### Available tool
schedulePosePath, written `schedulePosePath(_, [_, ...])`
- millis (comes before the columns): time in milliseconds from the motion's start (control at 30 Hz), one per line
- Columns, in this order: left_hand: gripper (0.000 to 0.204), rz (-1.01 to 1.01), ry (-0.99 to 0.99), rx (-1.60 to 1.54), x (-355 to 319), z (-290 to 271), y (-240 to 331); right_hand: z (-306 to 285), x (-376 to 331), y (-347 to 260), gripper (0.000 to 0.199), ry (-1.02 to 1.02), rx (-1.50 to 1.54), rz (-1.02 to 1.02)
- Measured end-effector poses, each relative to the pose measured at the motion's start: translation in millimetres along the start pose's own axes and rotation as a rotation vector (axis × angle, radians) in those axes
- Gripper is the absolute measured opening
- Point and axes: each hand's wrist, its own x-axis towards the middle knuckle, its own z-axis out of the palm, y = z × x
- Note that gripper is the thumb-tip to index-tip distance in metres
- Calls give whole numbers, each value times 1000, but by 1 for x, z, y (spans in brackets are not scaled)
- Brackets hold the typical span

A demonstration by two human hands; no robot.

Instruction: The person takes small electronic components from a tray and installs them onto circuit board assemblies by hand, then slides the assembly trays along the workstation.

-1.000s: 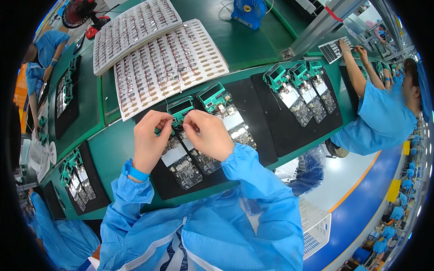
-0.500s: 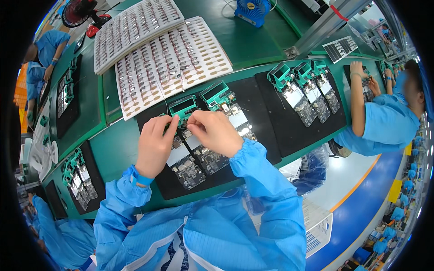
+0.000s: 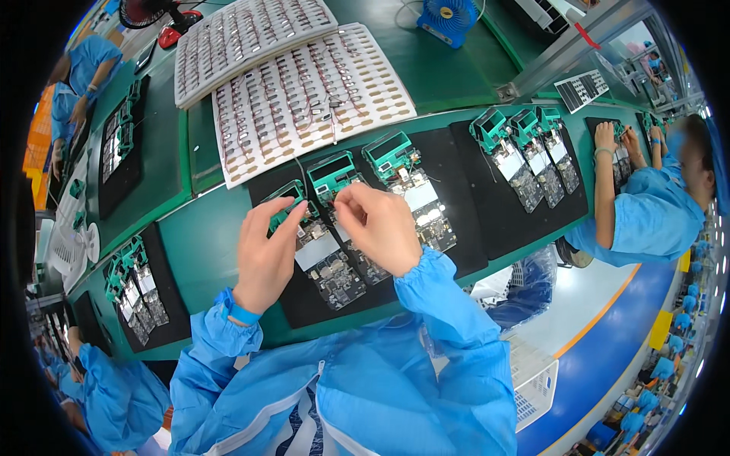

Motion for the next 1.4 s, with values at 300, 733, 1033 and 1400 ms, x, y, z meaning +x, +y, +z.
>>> schedulePosePath(300, [35,-223,49,-367,-1,-10,7,-2,-1,-23,5,-142,29,-147])
schedulePosePath(733, [15,-781,98,-918,-43,-21,-11,63,-24,-32,6,-99,49,-205])
schedulePosePath(1033, [17,-310,246,-205,-24,-4,-12,70,-19,-25,7,-23,-118,-210])
schedulePosePath(1400, [34,-80,66,-12,-26,-15,-24,54,-21,-27,9,36,-209,-281])
